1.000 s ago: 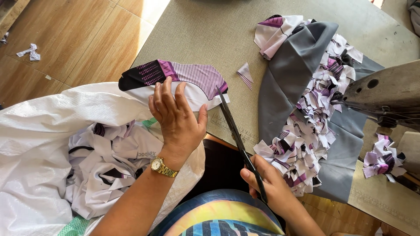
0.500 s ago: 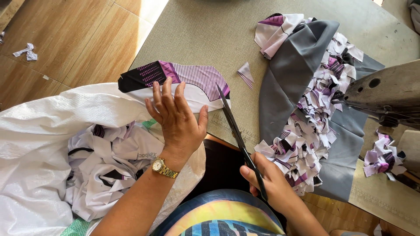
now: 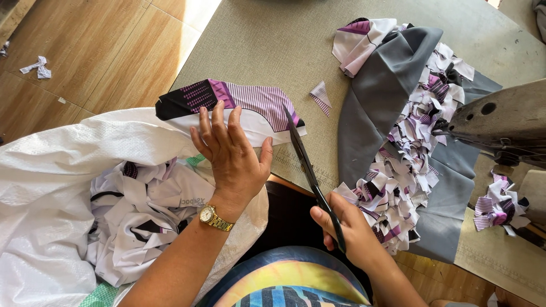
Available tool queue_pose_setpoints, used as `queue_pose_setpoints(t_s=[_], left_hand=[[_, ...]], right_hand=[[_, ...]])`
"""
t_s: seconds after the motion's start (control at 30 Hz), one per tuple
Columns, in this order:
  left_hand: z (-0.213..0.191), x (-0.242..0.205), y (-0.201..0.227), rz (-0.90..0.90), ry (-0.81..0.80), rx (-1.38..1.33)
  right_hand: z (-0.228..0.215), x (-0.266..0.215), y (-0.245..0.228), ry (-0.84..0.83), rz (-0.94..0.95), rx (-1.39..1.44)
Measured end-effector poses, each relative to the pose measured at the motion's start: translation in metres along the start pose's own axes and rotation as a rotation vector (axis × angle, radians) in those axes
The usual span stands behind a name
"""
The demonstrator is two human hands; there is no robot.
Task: The person uses shears to cut patterned fabric pieces on a work table. They repeatedly pick up fabric from a white sack, position it on the table, and cut it into smaller strips or shapes, discarding the cut pieces onto a pile next to a sewing machine.
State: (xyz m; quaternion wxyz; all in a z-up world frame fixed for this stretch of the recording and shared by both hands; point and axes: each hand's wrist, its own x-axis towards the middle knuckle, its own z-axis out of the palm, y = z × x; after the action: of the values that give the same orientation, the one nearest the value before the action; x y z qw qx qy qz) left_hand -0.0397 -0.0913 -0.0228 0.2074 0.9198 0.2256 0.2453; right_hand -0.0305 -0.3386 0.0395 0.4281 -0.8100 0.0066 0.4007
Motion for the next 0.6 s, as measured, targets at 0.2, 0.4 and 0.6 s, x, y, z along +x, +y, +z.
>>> queue_pose_setpoints(t_s=[0.2, 0.4, 0.6], left_hand=[[0.008, 0.0, -0.005, 0.015, -0.006, -0.009], [0.014, -0.001, -0.008, 0.024, -0.023, -0.028], [0.008, -0.002, -0.016, 0.084, 0.007, -0.041]], right_hand=[[0.005, 0.02, -0.025, -0.019, -0.032, 0.015], [0.012, 0.037, -0.028, 0.071, -0.092, 0.137], [0.006, 0.043, -0.017, 0.147, -0.09, 0.237]])
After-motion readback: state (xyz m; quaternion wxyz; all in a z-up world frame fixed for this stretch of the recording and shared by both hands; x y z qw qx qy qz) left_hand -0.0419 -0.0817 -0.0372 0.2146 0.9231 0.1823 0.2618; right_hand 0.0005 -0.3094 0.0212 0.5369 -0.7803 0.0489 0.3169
